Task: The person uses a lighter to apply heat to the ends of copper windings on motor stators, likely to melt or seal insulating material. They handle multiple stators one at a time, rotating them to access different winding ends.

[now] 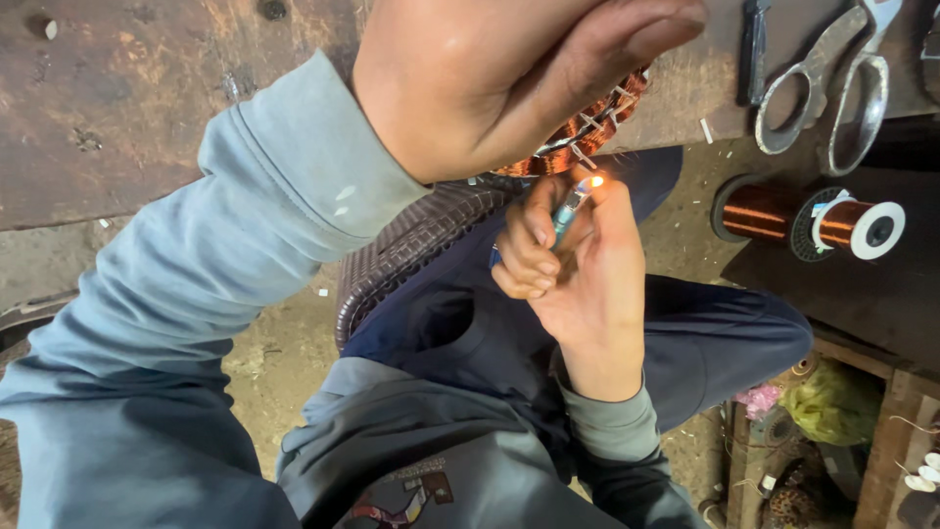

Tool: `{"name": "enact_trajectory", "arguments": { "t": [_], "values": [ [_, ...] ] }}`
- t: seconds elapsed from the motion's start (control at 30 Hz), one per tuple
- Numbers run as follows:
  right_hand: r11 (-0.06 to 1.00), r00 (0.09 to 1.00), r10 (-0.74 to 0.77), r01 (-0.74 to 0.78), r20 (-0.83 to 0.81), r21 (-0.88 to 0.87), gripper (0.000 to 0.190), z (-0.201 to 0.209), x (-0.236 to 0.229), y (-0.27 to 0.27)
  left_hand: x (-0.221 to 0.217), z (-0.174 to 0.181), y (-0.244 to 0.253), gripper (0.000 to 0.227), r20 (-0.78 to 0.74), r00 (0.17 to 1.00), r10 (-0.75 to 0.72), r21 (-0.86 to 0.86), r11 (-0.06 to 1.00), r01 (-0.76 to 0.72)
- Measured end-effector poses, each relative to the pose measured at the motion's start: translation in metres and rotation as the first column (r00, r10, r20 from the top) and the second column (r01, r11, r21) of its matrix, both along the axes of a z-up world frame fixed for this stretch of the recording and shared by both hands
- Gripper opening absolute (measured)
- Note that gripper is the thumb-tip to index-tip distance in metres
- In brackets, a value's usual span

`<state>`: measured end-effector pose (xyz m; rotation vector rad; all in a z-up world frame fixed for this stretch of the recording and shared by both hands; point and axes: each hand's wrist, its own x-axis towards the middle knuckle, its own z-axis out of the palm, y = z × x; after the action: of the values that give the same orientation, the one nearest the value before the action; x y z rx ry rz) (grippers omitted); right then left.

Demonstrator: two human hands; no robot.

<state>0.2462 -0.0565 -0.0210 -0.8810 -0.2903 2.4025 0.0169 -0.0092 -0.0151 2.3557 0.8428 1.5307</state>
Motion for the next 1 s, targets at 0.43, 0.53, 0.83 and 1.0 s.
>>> {"name": "enact_trajectory", "arguments": {
  "t": [0.43,0.53,0.83,1.0],
  "values": [
    [0.998,0.998,-0.058,0.058,-0.006,0.025,0.054,0.01,0.001,0.001,-0.002,0.001,-0.003,0.029,-0.008,1.0,-0.016,-0.039,0.999,0.016],
    [1.0,1.0,-0.014,0.013,-0.021,-0.015,0.051,0.009,0.002,0.002,0.0,0.001,0.0,0.031,0.012,1.0,-0.026,0.021,0.999,0.025],
    [1.0,0.999,-0.016,0.016,-0.047,0.008,0.05,0.008,0.009,0.005,-0.003,0.002,-0.001,0.029,-0.011,1.0,-0.021,0.016,1.0,0.021],
    [0.999,0.998,-0.011,0.009,0.058,0.04,0.055,0.005,0.011,0.003,-0.004,-0.004,0.002,0.026,0.048,0.991,-0.128,-0.074,0.989,0.131]
  ]
}}
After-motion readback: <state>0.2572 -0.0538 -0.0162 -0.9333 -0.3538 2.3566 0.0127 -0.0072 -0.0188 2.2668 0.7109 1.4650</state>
